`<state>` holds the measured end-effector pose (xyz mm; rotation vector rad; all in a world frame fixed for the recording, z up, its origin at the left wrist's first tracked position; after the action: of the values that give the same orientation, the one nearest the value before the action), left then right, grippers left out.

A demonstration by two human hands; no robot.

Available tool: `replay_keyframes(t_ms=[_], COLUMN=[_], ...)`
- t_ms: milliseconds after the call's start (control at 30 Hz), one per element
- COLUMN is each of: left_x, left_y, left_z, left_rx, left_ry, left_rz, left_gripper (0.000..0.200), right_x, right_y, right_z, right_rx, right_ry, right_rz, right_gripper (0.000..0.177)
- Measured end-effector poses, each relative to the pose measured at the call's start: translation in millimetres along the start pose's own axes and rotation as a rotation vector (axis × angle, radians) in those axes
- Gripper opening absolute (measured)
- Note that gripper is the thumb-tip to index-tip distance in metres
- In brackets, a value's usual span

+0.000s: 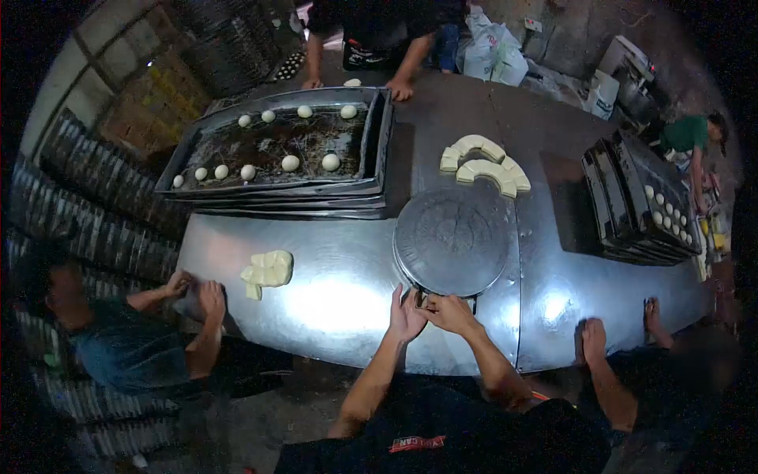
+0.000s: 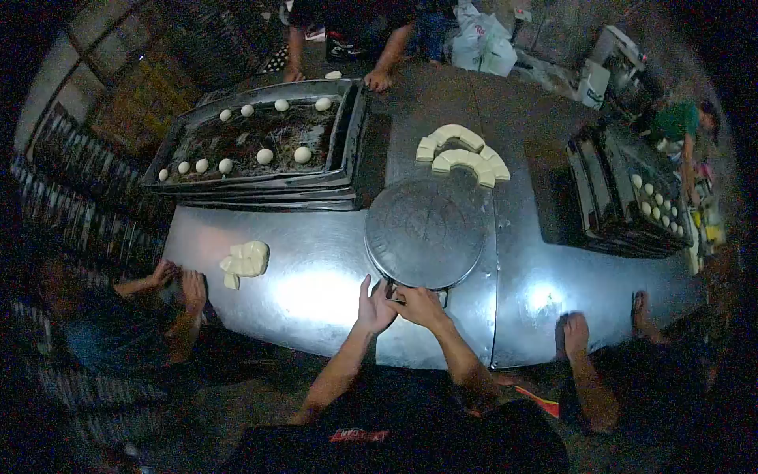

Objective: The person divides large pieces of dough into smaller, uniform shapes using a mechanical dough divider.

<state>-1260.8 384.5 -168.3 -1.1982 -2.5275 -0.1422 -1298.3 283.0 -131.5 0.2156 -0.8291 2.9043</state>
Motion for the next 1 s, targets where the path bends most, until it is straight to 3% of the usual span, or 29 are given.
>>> replay_keyframes(t_ms=[167, 300, 500, 633, 733, 1000], left_x=[-10.2, -14.7, -15.3, -15.4, -11.9, -10.9], left_y=[8.4, 4.9, -3.1, -3.6, -7.5, -15.1], left_z=[22.1, 29.1, 28.7, 34.4, 31.1, 33.1], left_rx=[0.022, -0.028, -0.085, -0.079, -0.091, -0.098], left_ry=[-0.107, -0.228, -0.124, -0.222, -0.138, -0.147], left_rz=[0.041, 0.095, 0.032, 0.071, 0.047, 0.072], left_gripper=[0.056, 0.060, 0.057, 0.060, 0.079, 0.086], right_x=[1.4, 7.2, 18.2, 27.6, 36.0, 46.1], right_y=[-6.4, -13.5, -7.5, -8.2, -8.9, -4.8], right_z=[0.0, 2.0, -1.1, 3.1, 7.6, 18.6], right_rx=[-0.013, 0.019, 0.083, 0.097, 0.137, 0.145], right_ry=[-0.026, 0.130, 0.138, 0.143, 0.149, 0.167], right_rz=[-0.017, 0.019, -0.147, -0.155, -0.179, -0.187], right_gripper=[0.039, 0.039, 0.046, 0.048, 0.047, 0.049])
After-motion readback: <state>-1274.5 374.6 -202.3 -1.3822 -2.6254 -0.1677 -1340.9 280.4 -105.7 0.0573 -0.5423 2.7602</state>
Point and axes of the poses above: each hand's wrist, its own x-axis away from the middle knuckle, its own z-axis out of the back of the hand, y = z × x, the point moved 5 cm from there along -x, towards the middle knuckle, and after that the axes turned 15 degrees about x, right-handed, at the moved point
